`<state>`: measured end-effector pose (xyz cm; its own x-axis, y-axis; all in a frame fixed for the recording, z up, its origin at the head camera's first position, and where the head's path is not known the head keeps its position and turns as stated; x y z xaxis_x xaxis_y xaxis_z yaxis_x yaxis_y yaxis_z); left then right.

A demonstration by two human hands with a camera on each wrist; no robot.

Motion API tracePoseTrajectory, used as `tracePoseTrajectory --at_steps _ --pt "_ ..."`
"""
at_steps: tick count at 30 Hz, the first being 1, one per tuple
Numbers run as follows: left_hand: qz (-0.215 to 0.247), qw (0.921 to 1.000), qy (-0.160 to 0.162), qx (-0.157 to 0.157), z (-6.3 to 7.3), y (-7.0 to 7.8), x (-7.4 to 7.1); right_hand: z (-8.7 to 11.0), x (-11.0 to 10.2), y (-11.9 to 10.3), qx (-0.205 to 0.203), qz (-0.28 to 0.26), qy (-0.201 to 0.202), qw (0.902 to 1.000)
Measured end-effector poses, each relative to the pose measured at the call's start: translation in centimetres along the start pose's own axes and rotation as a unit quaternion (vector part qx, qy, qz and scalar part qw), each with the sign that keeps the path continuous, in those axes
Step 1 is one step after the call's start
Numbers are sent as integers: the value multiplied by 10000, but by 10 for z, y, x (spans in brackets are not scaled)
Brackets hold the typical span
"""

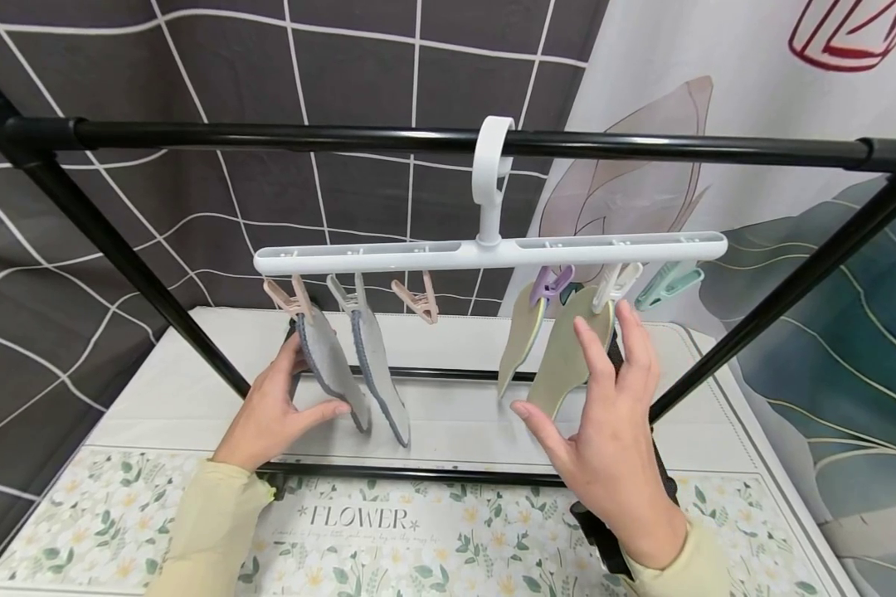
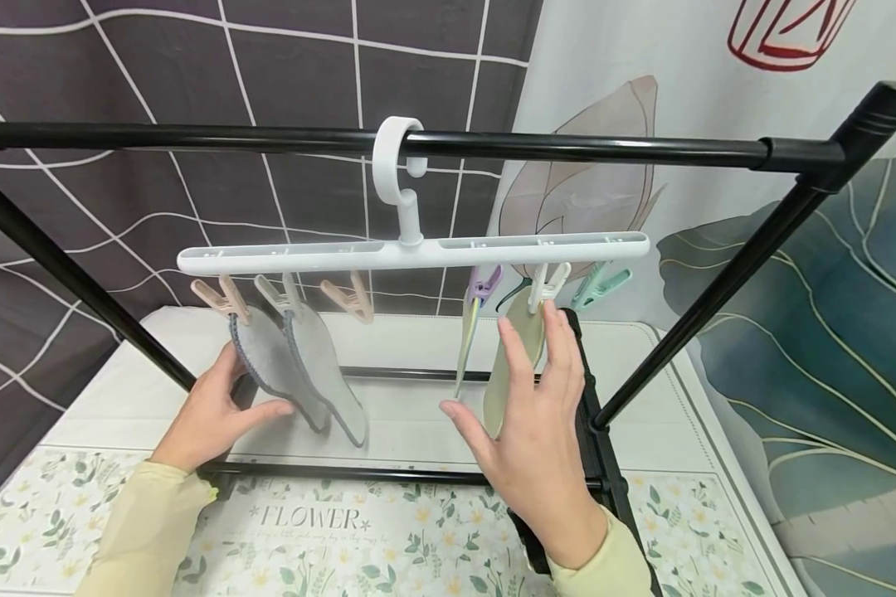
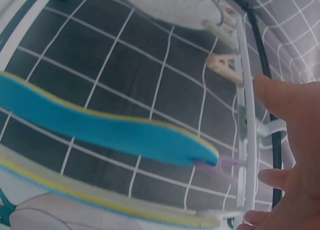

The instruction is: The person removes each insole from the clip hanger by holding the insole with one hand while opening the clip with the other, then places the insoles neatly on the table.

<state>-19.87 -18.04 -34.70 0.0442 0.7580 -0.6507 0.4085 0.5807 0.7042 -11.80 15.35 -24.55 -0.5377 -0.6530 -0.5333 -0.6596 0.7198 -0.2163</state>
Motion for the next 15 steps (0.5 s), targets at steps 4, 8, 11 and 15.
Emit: tracePoseTrajectory --at_steps 4,8,11,15 --pt "51 10000 35 46 0 2 -1 -3 4 -7 -16 -82 -128 9999" --pt "85 9999 68 49 0 2 -1 -7 10 -15 -60 -167 -297 9994" --pt "95 9999 86 50 0 2 -1 -10 13 -20 -107 -253 -393 9988" --pt "93 9998 141 71 1 2 -2 -14 17 -28 -211 -401 -457 9979"
Point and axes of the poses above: each hand's wrist, its own z-axis away from the middle knuckle, its own x-axis out of the palm, y = z × x, the point moved 8 cm from there along -z, towards the middle knuckle, and after that the axes turned 7 degrees about -y, right-handed, at the moved point
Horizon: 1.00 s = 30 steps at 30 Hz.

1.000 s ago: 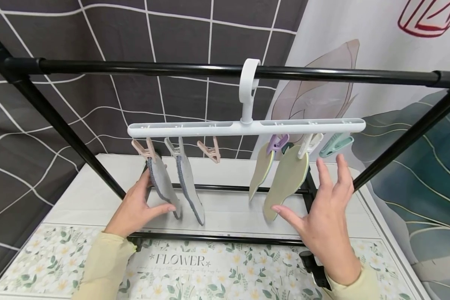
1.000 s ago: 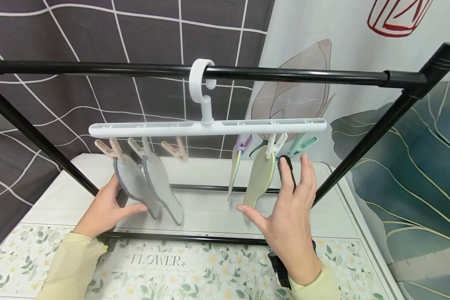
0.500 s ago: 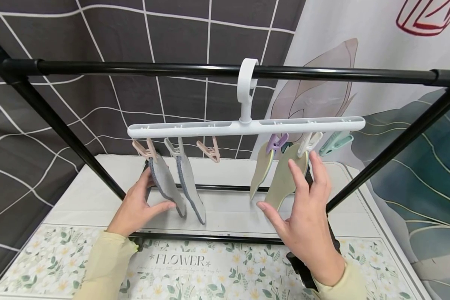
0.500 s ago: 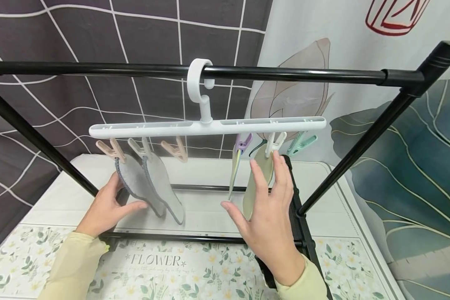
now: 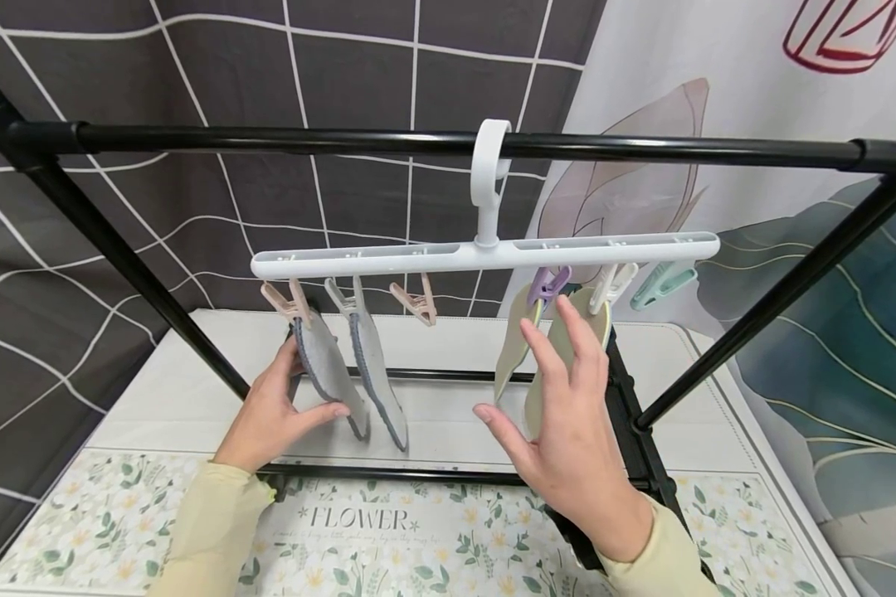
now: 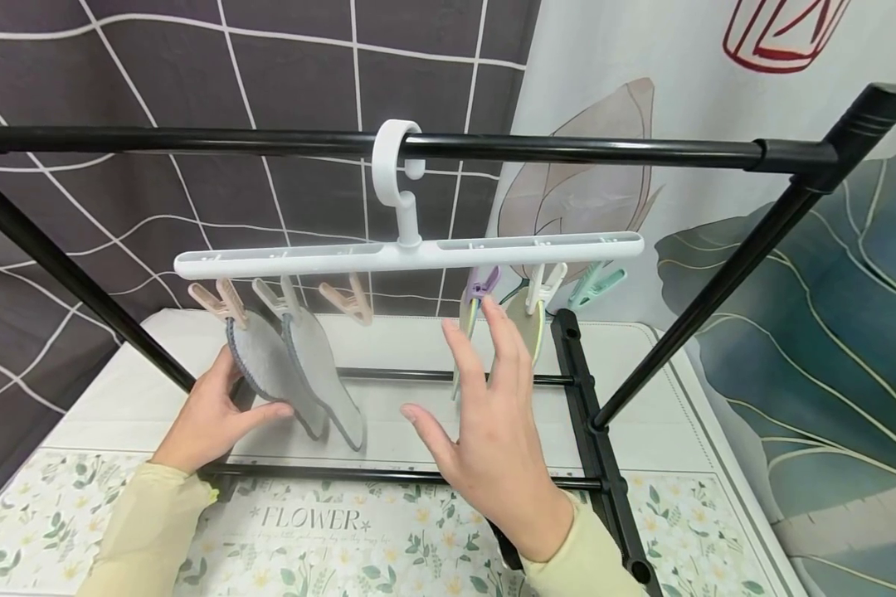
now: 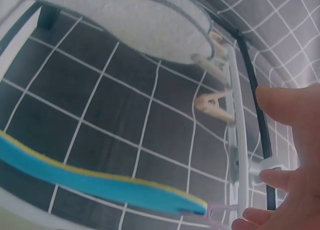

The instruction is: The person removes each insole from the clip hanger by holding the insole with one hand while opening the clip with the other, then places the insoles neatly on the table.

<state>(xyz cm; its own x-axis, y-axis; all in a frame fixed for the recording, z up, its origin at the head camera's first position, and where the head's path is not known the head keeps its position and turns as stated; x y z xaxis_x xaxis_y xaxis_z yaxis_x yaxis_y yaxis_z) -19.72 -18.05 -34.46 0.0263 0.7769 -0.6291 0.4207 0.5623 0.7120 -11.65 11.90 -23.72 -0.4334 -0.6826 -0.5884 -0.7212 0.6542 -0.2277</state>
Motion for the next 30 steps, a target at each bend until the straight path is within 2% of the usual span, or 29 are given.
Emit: tracePoseTrajectory --at_steps 16,22,30 --pt "135 9997 104 146 2 2 3 -17 20 -22 -310 -552 -257 9977" --pt "395 9988 152 257 2 3 5 -27 30 -34 -472 -850 -459 9942" --pt "506 9976 258 390 2 5 6 -41 43 -53 -832 -1142 -610 9881"
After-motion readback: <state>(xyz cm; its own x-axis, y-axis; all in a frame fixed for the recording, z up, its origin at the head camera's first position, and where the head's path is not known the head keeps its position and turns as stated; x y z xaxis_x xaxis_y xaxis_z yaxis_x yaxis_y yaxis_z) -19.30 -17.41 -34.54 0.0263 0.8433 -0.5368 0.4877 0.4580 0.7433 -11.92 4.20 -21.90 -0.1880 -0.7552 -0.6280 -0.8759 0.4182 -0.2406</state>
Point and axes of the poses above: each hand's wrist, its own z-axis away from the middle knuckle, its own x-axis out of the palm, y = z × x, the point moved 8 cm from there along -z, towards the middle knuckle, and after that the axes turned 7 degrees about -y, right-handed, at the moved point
